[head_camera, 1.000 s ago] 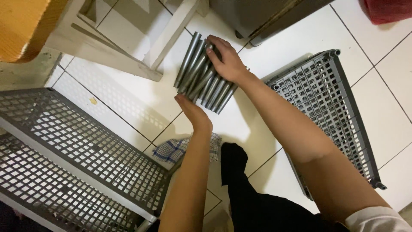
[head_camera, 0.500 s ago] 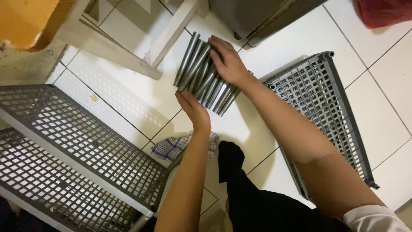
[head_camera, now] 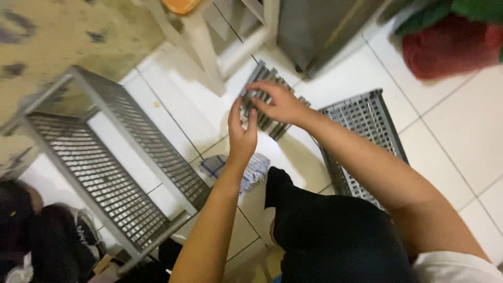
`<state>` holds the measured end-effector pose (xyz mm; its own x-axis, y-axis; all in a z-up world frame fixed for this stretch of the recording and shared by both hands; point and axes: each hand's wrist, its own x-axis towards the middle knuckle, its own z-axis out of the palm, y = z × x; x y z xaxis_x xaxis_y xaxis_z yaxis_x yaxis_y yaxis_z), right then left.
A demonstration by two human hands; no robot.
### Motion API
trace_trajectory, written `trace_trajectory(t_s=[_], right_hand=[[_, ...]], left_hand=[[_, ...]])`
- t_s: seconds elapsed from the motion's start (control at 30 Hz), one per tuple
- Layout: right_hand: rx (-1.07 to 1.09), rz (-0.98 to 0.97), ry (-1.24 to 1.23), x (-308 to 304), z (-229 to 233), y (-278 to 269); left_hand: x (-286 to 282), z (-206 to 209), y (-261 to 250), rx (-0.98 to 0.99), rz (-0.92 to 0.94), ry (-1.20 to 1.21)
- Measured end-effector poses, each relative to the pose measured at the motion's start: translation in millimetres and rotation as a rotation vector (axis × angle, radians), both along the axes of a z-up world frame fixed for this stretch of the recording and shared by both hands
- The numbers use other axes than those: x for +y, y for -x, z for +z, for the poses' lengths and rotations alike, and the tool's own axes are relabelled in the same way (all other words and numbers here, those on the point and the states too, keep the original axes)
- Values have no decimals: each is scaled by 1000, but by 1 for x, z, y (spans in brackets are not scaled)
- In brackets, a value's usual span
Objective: The person assembles a metal shoe rack by inserting cylindrical rods into the holes of perforated metal panels. They connect multiple panels and rods to form a multi-tiered structure, working on the floor.
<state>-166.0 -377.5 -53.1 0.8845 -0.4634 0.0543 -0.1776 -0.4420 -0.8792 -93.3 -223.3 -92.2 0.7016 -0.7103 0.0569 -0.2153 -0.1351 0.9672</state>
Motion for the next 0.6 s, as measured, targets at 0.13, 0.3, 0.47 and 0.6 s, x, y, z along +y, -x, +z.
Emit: trace_trajectory(t_s=[0.13, 0.3, 0.47, 0.6], right_hand=[[-50, 223, 106, 35, 93, -31], [95, 475, 104, 104, 189, -51], [206, 637, 150, 170, 215, -48], [276, 717, 205, 217, 201, -40]], left_hand=[[41, 65, -31, 111, -6, 47], [117, 104, -69, 2, 147, -37], [218, 55, -75, -204, 194, -356], [292, 68, -37, -154, -13, -883]])
